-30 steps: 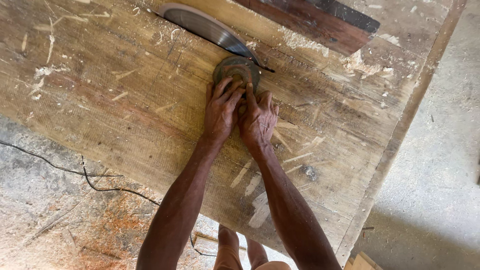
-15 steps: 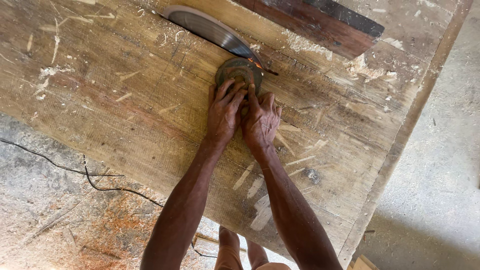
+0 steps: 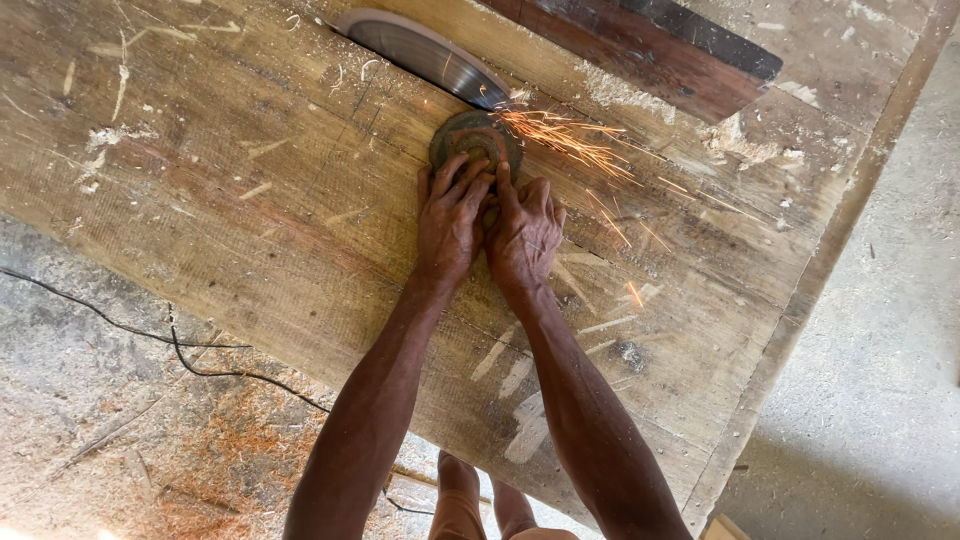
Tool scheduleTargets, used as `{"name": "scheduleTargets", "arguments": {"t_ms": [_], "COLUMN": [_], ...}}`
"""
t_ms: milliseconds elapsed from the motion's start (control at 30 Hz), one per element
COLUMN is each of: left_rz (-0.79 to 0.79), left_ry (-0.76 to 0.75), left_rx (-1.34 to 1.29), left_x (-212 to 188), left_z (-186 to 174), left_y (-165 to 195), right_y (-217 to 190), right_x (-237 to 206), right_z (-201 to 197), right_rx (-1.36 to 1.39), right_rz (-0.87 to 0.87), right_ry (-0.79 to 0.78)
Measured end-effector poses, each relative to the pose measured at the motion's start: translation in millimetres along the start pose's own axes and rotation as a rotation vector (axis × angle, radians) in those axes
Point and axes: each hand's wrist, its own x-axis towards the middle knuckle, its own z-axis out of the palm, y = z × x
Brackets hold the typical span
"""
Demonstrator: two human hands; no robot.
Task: The person holds a curved metal blade against a rotating grinding wheel to sharpen its edge. Sparks are visible as the blade is pressed against the wheel. The person maintains steady pressure and adjusts the blade angle slightly during the process.
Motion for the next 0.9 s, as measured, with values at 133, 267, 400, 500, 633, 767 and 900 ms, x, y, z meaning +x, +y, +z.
{"name": "scheduleTargets", "arguments": {"t_ms": [133,267,400,500,633,767,900], "left_rz": [-0.005,-0.020,-0.014,-0.032,-0.033,-0.045,-0.038], "left_ry": [-0.002,-0.016,-0.011,-0.011,0.018,0.014,0.028], "left_rx": [0.030,0.039,0.068,0.031,0.046,0.039,0.067], "left_x": [0.7,0.8,4.2,6.0,10.1,10.2,12.6], "left_z": [0.1,-2.7,-5.8,-8.6,-12.3,-18.9,-22.5], "left_y": [-5.3,-10.0,-17.0,-21.2,-25.1,-29.5,-35.7], "right_y": [-3.7,-7.5,-12.1,-18.0,-25.3,-32.3,-38.3], "right_x": [3.1,6.5,9.3,11.8,15.3,19.6,23.1], "right_z": [2.7,5.5,7.9,9.7,10.2,12.3,16.1], "right_rx": [0.004,0.010,0.044,0.027,0.019,0.013,0.003], "right_rz": [-0.003,-0.003,-0.003,-0.003,-0.015,0.018,-0.002], "right_ry": [0.002,-0.020,-0.059,-0.044,-0.047,-0.082,-0.076]}}
